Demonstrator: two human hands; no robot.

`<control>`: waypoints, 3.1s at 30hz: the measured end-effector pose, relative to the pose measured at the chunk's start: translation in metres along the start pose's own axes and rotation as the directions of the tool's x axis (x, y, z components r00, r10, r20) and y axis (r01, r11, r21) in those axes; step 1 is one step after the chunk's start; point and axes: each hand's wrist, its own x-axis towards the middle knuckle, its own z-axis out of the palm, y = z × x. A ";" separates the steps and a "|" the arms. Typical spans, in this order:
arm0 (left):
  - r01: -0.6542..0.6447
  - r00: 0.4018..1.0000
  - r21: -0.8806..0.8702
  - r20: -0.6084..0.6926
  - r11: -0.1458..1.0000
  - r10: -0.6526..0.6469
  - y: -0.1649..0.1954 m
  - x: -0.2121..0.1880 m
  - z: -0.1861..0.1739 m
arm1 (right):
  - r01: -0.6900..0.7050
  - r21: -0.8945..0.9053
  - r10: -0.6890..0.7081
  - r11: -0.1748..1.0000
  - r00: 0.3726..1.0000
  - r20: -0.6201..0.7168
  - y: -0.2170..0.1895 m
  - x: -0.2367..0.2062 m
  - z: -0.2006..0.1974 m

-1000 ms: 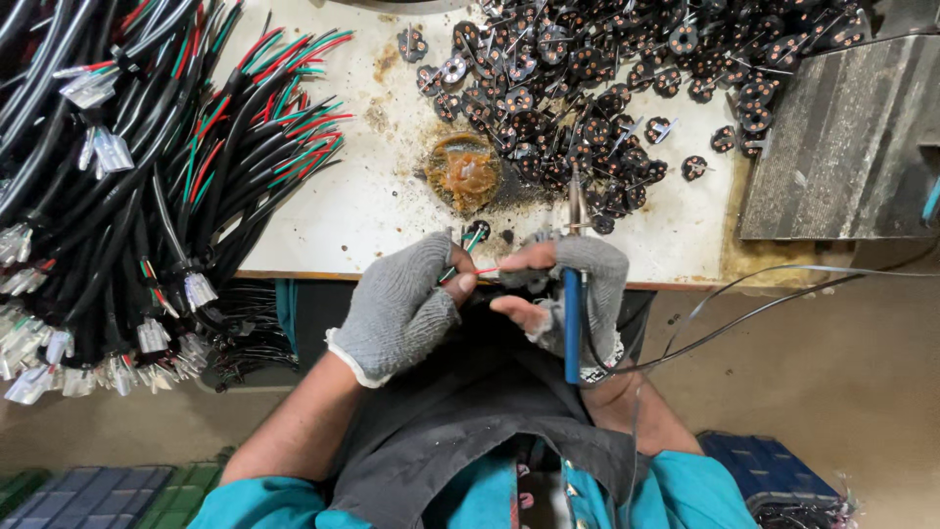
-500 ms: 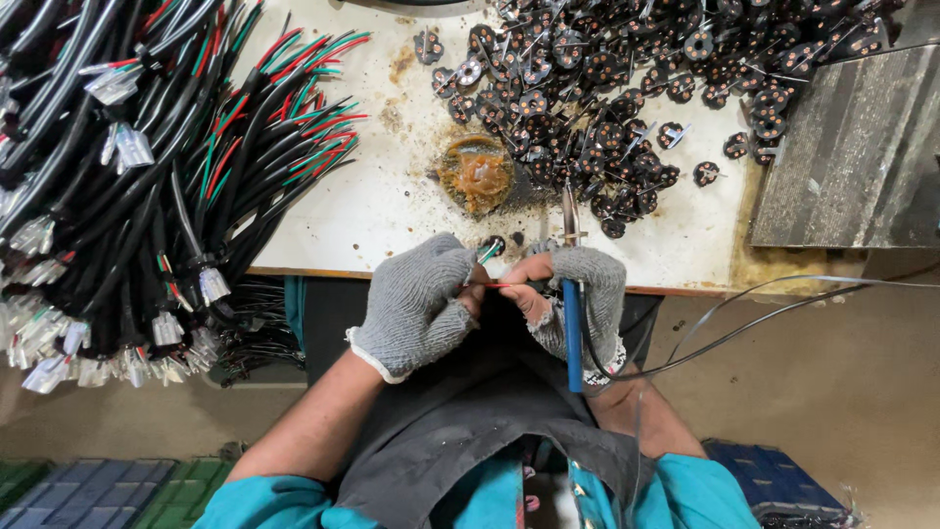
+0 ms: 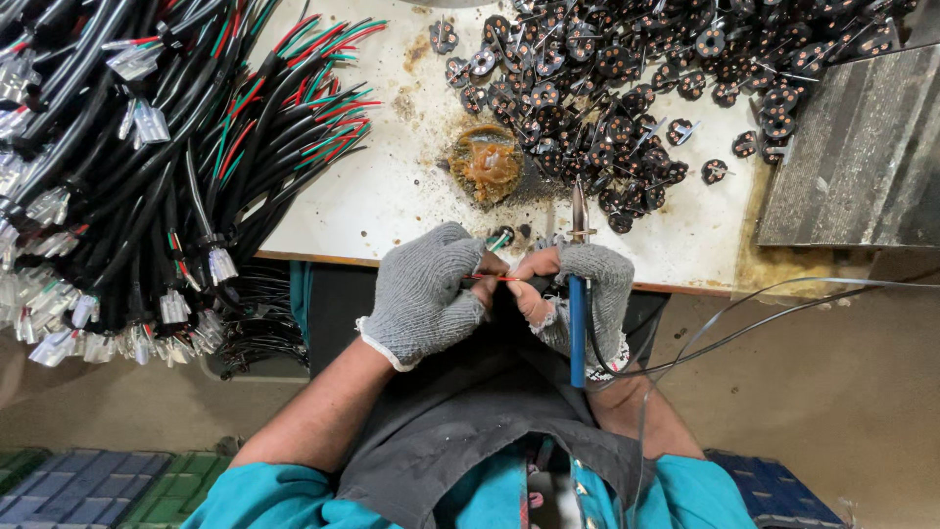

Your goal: The person solders wires to small black connector components at a workbench. They hold a wire in one hand and a soldering iron in the other, dip the wire tip into flux, solder the joint, and set the finished connector aside, repeating the process for successive connectors.

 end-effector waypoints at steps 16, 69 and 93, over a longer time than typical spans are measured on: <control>-0.266 0.893 0.242 -0.303 0.933 0.333 -0.011 -0.007 0.014 | -0.068 -0.016 0.068 0.998 0.997 -0.024 -0.030 0.005 -0.004; -0.085 0.913 0.090 -0.391 0.992 0.114 -0.004 0.020 -0.036 | 0.063 -0.344 -0.105 0.937 0.989 -0.105 -0.015 0.021 -0.006; -0.124 0.975 0.141 -0.169 0.982 0.147 -0.010 0.014 0.006 | 0.169 -0.415 -0.136 0.894 0.985 0.109 -0.014 0.030 -0.006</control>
